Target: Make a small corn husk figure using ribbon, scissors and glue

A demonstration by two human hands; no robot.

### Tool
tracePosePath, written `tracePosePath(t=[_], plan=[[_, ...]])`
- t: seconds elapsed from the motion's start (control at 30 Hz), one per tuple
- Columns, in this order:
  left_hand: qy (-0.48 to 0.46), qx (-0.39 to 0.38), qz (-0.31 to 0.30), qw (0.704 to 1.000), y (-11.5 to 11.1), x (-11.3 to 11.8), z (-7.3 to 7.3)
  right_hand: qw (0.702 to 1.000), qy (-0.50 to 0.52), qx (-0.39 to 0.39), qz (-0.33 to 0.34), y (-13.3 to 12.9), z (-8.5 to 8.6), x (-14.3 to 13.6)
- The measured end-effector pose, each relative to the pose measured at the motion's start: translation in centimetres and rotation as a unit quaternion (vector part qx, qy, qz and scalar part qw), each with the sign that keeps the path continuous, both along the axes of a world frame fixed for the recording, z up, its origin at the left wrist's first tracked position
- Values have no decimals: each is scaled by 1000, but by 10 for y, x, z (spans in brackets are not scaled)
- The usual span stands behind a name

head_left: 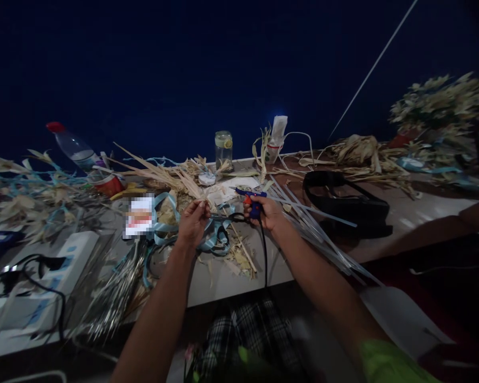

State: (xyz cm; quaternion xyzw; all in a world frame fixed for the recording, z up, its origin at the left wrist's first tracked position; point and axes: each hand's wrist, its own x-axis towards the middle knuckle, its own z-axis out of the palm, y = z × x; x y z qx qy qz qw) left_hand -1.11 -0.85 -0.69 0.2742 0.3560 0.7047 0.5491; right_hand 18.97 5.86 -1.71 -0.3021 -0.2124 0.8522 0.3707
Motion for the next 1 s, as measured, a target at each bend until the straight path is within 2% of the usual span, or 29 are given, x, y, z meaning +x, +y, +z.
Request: tracePosePath(t=[0.13,0.27,0.47,0.53,0.67,0.9,1.0], plan=[[23,-12,29,999,2,1,-2,999,-7,-8,34,5,-7,2],[17,17,32,999,2,0,-3,999,-12,20,27,2,-5,3],[6,19,37,999,0,0,-1,985,-20,164,38,-12,7,-2],[4,18,36,999,0,0,0,981,-39,184,41,-14,7,-5],[-2,25,34,999,0,-1,0,980,-107,163,45,-12,3,-6],[-13,23,33,999,0,-1,-1,983,-102,136,74,-12,6,0],[-27,26,24,999,0,-2,0,986,-112,101,70,-11,8,2]])
